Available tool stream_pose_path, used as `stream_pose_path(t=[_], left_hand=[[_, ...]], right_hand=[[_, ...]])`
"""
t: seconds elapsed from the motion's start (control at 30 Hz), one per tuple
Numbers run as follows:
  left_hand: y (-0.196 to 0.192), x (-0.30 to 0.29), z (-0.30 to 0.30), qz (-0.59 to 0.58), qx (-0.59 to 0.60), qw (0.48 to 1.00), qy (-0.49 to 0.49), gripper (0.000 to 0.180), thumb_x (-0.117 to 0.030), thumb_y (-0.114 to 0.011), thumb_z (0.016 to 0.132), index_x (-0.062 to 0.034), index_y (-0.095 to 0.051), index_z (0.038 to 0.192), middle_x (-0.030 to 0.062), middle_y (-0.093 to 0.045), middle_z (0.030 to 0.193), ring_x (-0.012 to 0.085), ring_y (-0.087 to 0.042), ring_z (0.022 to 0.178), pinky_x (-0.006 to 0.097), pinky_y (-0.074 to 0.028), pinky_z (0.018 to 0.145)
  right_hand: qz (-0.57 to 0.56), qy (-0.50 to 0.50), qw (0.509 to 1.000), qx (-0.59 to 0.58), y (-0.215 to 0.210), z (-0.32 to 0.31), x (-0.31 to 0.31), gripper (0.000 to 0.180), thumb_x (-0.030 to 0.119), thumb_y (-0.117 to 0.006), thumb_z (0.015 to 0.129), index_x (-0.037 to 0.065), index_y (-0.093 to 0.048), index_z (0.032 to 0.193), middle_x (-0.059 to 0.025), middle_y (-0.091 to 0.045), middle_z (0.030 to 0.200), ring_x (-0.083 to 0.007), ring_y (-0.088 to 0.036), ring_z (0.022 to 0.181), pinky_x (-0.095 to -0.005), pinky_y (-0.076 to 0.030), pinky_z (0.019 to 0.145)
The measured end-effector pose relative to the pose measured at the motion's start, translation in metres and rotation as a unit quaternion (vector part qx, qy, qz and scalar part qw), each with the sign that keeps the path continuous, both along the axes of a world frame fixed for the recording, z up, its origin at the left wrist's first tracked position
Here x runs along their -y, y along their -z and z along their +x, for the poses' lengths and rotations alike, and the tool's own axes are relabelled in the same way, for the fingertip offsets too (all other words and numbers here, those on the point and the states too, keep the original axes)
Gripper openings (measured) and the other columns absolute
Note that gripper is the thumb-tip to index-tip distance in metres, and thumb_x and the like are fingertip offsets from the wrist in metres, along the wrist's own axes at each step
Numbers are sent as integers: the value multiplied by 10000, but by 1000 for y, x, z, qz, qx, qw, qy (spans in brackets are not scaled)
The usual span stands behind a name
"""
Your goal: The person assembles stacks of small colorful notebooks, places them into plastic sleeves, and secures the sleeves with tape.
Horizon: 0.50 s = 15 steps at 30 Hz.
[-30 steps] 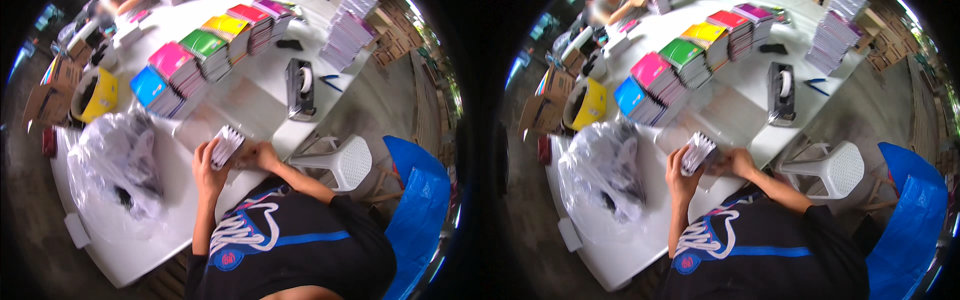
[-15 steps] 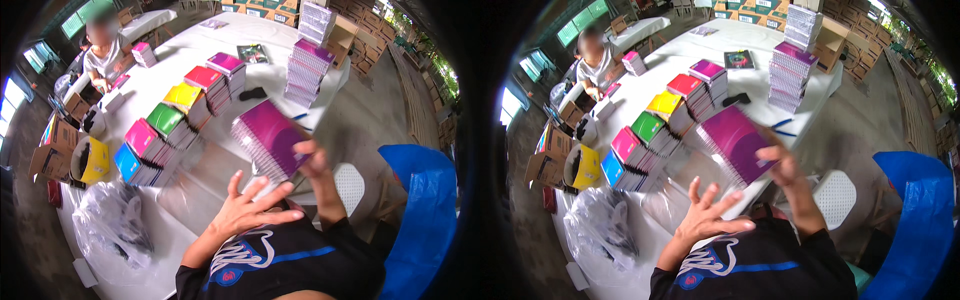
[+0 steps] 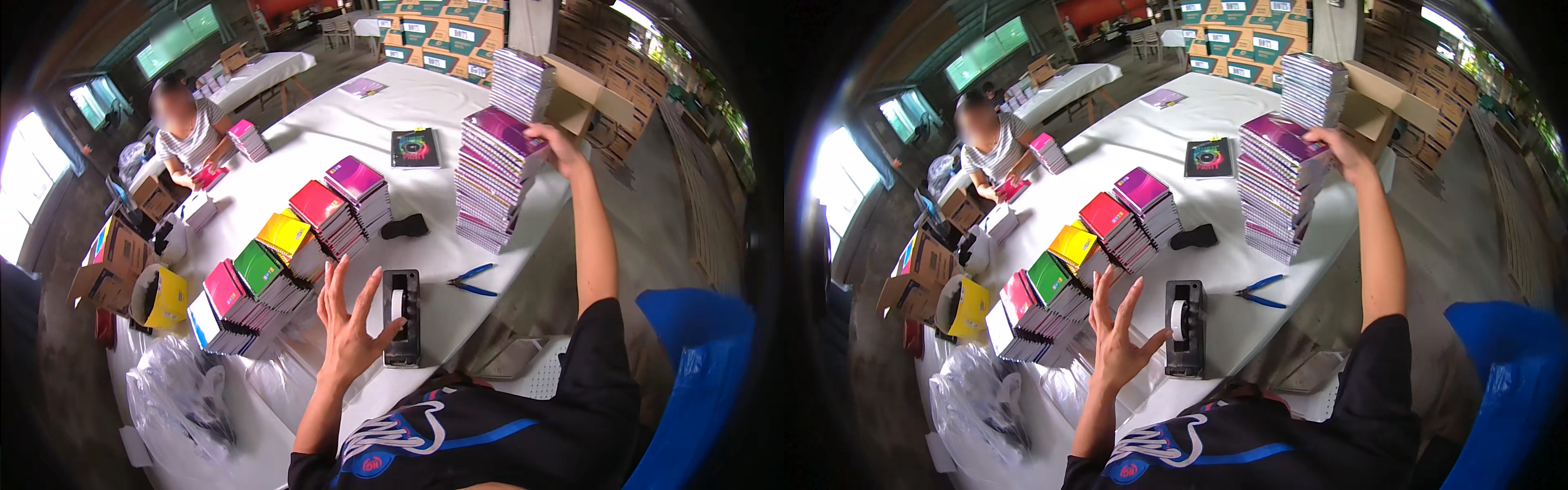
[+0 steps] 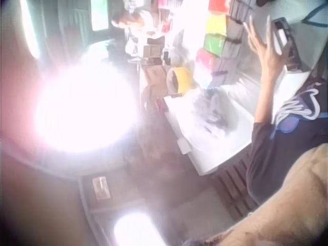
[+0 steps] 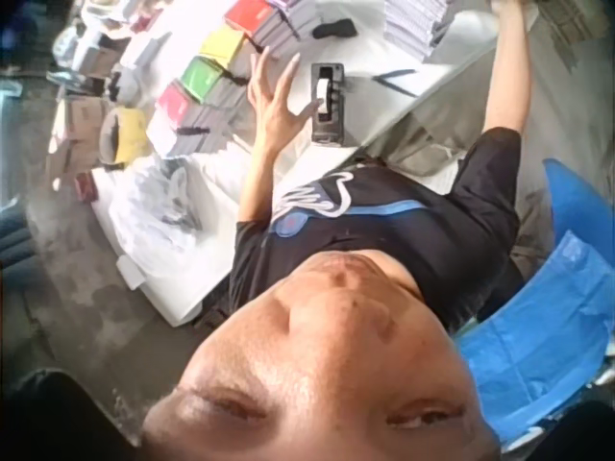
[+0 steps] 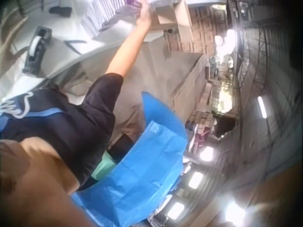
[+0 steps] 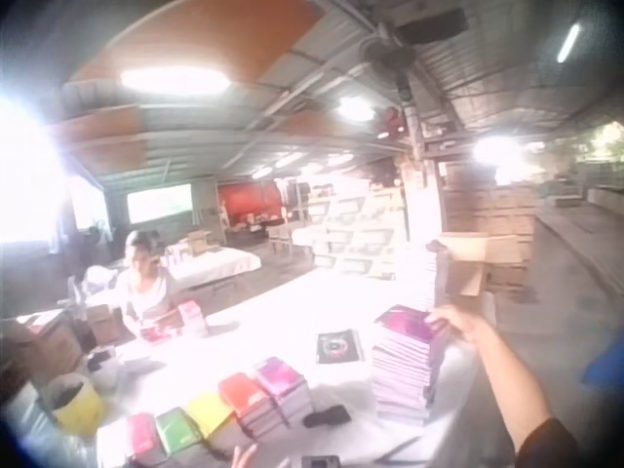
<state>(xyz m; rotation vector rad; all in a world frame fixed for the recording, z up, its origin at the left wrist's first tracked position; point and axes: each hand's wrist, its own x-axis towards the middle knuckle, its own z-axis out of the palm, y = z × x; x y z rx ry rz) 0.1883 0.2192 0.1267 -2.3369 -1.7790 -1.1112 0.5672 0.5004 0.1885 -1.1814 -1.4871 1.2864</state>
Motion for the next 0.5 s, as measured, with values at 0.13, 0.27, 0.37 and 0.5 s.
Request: stream_pose_path(t=[0.13, 0.27, 0.37, 0.5], left_hand=[[20, 13, -29, -76, 28, 994, -71, 802, -254, -816, 635, -216, -457, 1351, 168, -203, 1491, 395, -168, 1382, 498, -193, 1064], [51, 37, -58, -126, 43, 975, -176, 810, -256, -818, 633, -233, -448, 1353, 147, -193, 1494, 381, -161, 1387, 516, -205, 1053], [71, 70, -82, -148, 72, 947, -277, 806, -266, -817, 646, -237, -441, 1358, 138, -195, 1490, 385, -146, 1392, 531, -216, 1059], [100, 119, -123, -76, 134, 904, -399, 799, -262, -817, 653, -178, -439, 1353, 148, -291, 1437, 385, -278, 1337, 502, -313, 1020]], right_hand=[[-20, -14, 993, -115, 16, -11, -3, 519, 273, -611, 777, 58, -556, 1246, 19, -602, 941, -74, -521, 849, -219, -390, 753], [123, -48, 990, -49, 17, 17, -7, 559, 237, -550, 874, -2, -418, 1362, -90, -399, 1424, -191, -399, 1276, -291, -266, 1067], [204, 80, 975, 32, -4, 16, 29, 517, 319, -457, 936, 66, -397, 1383, -62, -402, 1421, -230, -328, 1330, -487, -165, 1075], [344, 283, 895, -26, -35, 12, 75, 465, 286, -437, 926, 73, -466, 1338, -64, -448, 1378, -252, -343, 1319, -578, -146, 1058]])
